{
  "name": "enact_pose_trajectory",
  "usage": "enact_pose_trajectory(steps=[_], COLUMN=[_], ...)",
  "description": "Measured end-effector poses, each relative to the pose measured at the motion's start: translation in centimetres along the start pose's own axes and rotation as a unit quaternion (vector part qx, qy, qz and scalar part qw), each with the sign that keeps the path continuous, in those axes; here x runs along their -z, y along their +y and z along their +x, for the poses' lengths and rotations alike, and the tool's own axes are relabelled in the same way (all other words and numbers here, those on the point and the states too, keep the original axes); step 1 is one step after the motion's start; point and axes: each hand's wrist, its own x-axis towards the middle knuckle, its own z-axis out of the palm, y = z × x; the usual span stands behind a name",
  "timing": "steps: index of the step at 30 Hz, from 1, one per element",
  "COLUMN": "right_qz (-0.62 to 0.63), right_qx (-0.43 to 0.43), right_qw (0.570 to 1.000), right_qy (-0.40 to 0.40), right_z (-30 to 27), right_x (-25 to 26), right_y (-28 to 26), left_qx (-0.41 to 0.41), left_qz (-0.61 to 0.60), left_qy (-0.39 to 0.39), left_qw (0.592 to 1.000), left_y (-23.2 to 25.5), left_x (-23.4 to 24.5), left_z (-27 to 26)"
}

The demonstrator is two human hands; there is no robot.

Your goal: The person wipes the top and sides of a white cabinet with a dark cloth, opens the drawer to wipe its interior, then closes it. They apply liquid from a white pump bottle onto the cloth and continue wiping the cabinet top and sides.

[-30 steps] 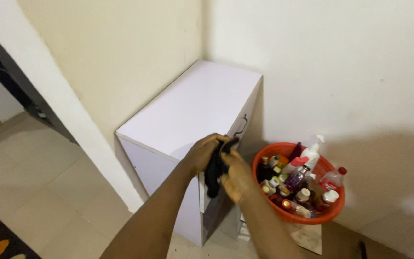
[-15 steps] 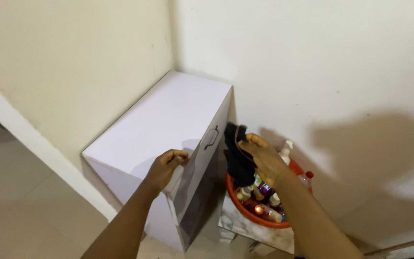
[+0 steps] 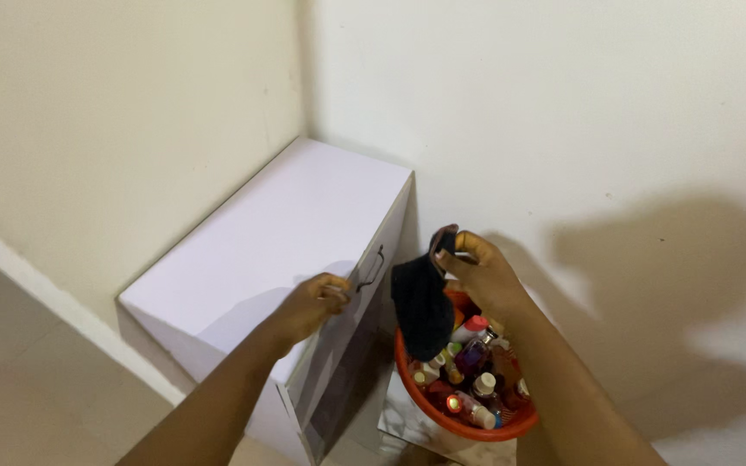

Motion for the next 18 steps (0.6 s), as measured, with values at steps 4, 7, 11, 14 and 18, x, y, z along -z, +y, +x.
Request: enact_pose_trajectory(steps=[4, 7, 11, 14, 18], right_qz=[0.134, 0.182, 0.146, 0.103, 0.06], right_qx=[0.023, 0.031, 0.051, 0.08, 0.101], right_qw=[0.991, 0.983, 0.986, 0.984, 0.977], right_qy=[-0.018, -0.004, 0.057, 0.123, 0.18], right_z=[0.0, 1.4, 3.7, 4.6, 4.5], right_x=[-1.3, -2.9, -3.9, -3.7, -3.6], right_y=[-1.9, -3.1, -3.4, -3.7, -4.3], left_qx=[-0.047, -0.047, -0.087, -0.1, -0.206], left_qz=[0.008, -0.009, -0.02, -0.042, -0.124], left_qy=[-0.097, -0.139, -0.133, -0.11, -0.064], left_qw=[0.994, 0.989, 0.987, 0.988, 0.969], left_y=[3.3, 5.1, 6.4, 7.3, 9.6], left_x=[-1.2, -1.0, 0.5, 2.4, 3.6], left_z=[0.7, 2.5, 5.2, 7.1, 9.5])
